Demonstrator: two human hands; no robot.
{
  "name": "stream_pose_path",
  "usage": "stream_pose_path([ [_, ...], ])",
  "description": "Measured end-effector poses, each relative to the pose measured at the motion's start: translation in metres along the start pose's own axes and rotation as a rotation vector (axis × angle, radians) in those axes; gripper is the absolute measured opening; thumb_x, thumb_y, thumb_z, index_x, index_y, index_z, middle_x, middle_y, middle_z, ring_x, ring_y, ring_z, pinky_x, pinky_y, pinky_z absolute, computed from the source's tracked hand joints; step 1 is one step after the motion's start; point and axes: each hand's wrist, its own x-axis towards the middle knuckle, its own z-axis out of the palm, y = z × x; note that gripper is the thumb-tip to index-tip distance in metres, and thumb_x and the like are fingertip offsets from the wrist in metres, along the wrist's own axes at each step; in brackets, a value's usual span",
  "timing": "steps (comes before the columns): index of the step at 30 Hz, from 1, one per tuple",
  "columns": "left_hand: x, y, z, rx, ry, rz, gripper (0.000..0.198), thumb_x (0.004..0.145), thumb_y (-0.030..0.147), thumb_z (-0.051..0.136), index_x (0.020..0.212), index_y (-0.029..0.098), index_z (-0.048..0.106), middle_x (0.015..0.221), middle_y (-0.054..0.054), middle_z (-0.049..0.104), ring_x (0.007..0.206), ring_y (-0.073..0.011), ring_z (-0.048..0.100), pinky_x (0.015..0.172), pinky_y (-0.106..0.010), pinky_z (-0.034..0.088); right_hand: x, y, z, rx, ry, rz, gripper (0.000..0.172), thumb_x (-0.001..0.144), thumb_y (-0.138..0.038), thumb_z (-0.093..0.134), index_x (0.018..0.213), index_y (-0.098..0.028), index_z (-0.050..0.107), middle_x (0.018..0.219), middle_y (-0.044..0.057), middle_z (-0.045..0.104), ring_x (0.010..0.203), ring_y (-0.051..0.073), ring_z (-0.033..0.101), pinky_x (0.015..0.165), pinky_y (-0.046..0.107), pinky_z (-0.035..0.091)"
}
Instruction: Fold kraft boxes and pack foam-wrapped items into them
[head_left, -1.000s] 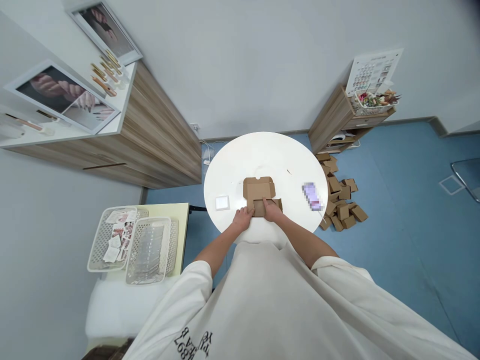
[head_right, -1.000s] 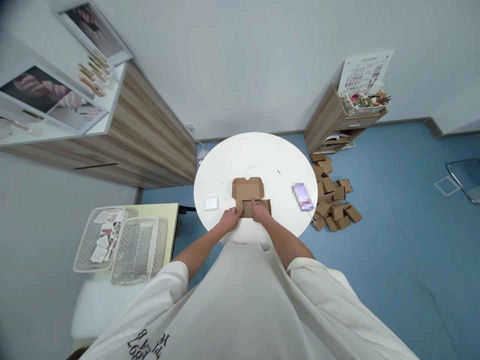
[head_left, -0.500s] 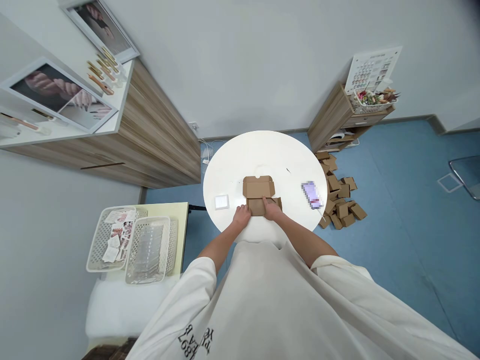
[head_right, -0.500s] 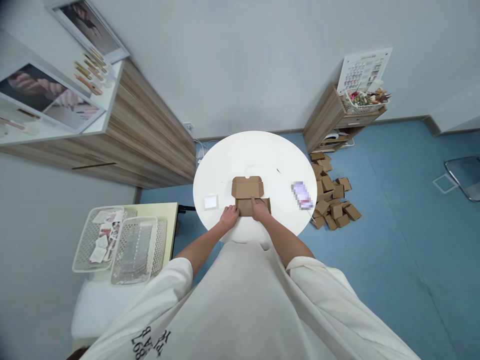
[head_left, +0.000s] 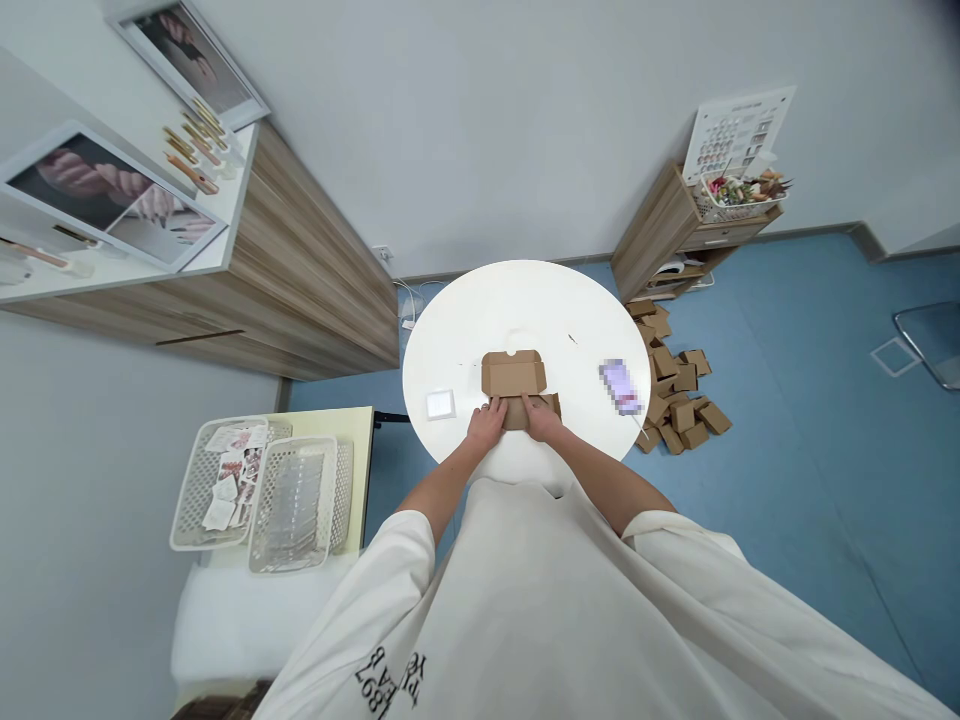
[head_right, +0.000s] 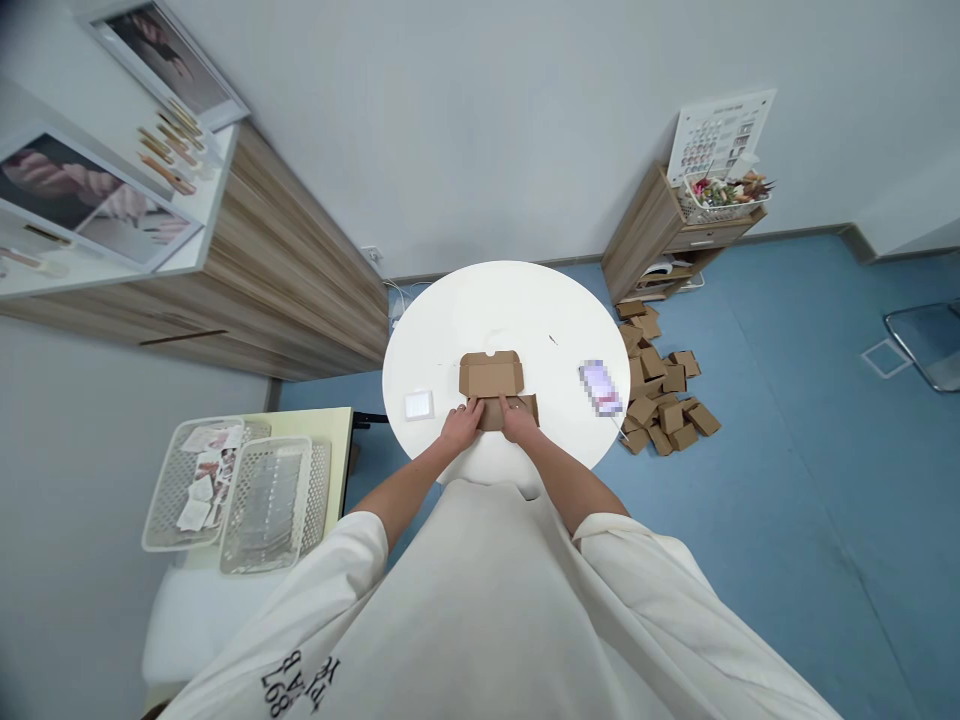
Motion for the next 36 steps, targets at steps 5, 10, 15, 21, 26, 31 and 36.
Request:
stream_pose_path([
  [5,0.006,-0.002,-0.001,0.008,-0.033,-0.013,0.075,0.087,0.024,0.063,0.15,0.029,0.024,0.159,-0.015,0.029,0.119,-0.0321,0.056,0.097,-0.044,0.041,-0.021,0.012,0.012,-0.003,0.148,-0.07,0.085,0.094,-0.028,0.05,0.162,-0.016,0.001,0.151,0.019,0.04,0.133,0.032,0.041,0.105,0.041,0.036],
  [10,0.006,0.0,0.0,0.029,-0.029,-0.022,0.072,0.085,0.024,0.067,0.147,0.03,0.029,0.156,-0.015,0.031,0.115,-0.0323,0.059,0.095,-0.044,0.042,-0.053,0.041,0.033,-0.01,0.439,0.105,0.075,0.091,-0.018,0.044,0.16,-0.023,0.015,0.158,0.014,0.026,0.142,0.031,0.026,0.111,0.044,0.027],
  [15,0.006,0.002,0.001,0.042,-0.024,-0.02,0.068,0.085,0.022,0.068,0.142,0.027,0.033,0.153,-0.015,0.034,0.11,-0.0304,0.06,0.092,-0.042,0.043,-0.051,0.063,0.038,0.012,0.403,0.178,0.077,0.09,-0.019,0.048,0.16,-0.024,0.017,0.163,0.015,0.016,0.137,0.033,0.032,0.107,0.043,0.031],
  [21,0.006,0.007,0.0,0.04,-0.057,-0.036,0.065,0.084,0.023,0.069,0.14,0.028,0.035,0.152,-0.015,0.035,0.113,-0.031,0.06,0.093,-0.043,0.043,-0.025,0.058,0.023,0.111,0.33,0.119,0.068,0.092,-0.017,0.048,0.156,-0.026,0.028,0.153,0.014,0.034,0.121,0.029,0.048,0.095,0.036,0.04],
  [26,0.006,0.008,0.003,0.07,-0.043,-0.035,0.062,0.084,0.024,0.07,0.137,0.026,0.038,0.152,-0.014,0.034,0.111,-0.0312,0.06,0.092,-0.044,0.044,-0.019,0.05,0.015,0.171,0.331,0.1,0.06,0.094,-0.011,0.041,0.152,-0.024,0.034,0.134,0.014,0.049,0.109,0.024,0.055,0.085,0.029,0.042],
  [31,0.005,0.008,0.003,0.079,-0.031,-0.025,0.061,0.084,0.025,0.07,0.137,0.026,0.039,0.151,-0.014,0.037,0.104,-0.0286,0.063,0.089,-0.042,0.046,-0.019,0.042,0.021,0.275,0.383,0.032,0.069,0.096,-0.015,0.042,0.159,-0.025,0.014,0.128,0.012,0.054,0.099,0.022,0.06,0.081,0.028,0.044],
  [36,0.002,0.008,0.003,0.053,-0.01,-0.023,0.061,0.084,0.024,0.069,0.137,0.026,0.039,0.153,-0.015,0.035,0.105,-0.0285,0.063,0.089,-0.041,0.045,-0.016,0.04,0.039,0.367,0.484,-0.06,0.061,0.095,-0.031,0.054,0.149,-0.023,0.028,0.131,0.01,0.054,0.113,0.022,0.056,0.09,0.032,0.047],
])
